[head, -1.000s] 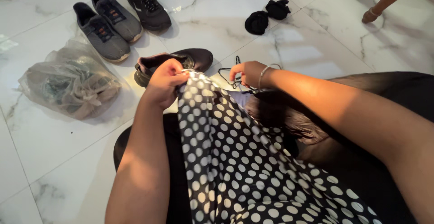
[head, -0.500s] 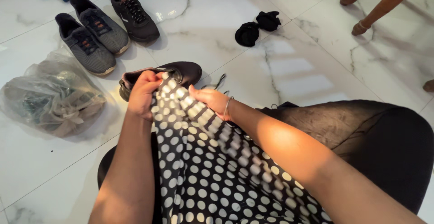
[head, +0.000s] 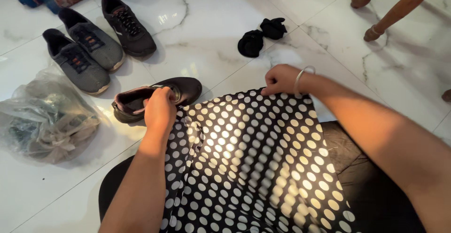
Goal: The person unlaces a dark sneaker, removes the laces, and then re-laces the same shoe by threading the laces through the eyelets and tying them. The person handles the shoe and laces by hand throughout the process.
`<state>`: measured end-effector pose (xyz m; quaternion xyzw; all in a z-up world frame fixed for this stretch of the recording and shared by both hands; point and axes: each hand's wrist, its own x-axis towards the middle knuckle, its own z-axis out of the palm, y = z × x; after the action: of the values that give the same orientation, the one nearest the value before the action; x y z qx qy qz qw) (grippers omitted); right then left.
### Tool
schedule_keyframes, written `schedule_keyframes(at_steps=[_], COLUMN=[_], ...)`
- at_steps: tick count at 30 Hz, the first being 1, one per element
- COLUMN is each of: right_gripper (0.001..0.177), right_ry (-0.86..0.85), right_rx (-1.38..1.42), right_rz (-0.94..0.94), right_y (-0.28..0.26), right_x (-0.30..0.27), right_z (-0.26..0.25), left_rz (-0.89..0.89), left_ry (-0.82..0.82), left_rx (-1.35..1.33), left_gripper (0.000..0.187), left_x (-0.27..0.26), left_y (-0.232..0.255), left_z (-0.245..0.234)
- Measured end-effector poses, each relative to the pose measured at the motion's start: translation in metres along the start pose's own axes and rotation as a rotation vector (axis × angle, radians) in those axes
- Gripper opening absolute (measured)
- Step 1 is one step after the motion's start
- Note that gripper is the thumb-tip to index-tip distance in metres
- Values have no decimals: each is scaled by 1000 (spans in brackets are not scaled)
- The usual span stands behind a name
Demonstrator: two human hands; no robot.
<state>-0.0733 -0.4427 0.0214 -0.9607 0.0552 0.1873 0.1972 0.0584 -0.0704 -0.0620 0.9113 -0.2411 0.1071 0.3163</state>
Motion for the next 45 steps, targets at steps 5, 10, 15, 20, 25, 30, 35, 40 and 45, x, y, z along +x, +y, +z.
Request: schedule_keyframes(at_steps=[5,10,15,20,25,30,35,40,45], right_gripper=[34,26,21,19,20,19,27,25,23], right_ry=[-67,57,139,194,153,148,204,191,163], right_rx=[-183,-178,75,149,82,58,217,134,111], right_rz=[26,8,113,76,115,4,34,80,43], right_y=[-7,40,108,143,136,121,117,101,90], right_x=[7,12,3,7,34,37,44,40,33], right_z=[31,11,-9,-7,-5,20,17,21,22], left_rz=[84,-38,-410,-565,-506,-524,-451,-533,-541], left_ry=[58,155,72,-144,-170,-308,-220,-85,-252], left_rx=[249,352,355,164,128,181,152,367,140], left_gripper=[6,39,61,21,22,29,40,69,49], left_x=[2,13,42,57,72,67,59,46,51], left_y=[6,2,-11,-12,19,11,-35,-33,-24], left_z=[5,5,15,30,57,52,33,35,30])
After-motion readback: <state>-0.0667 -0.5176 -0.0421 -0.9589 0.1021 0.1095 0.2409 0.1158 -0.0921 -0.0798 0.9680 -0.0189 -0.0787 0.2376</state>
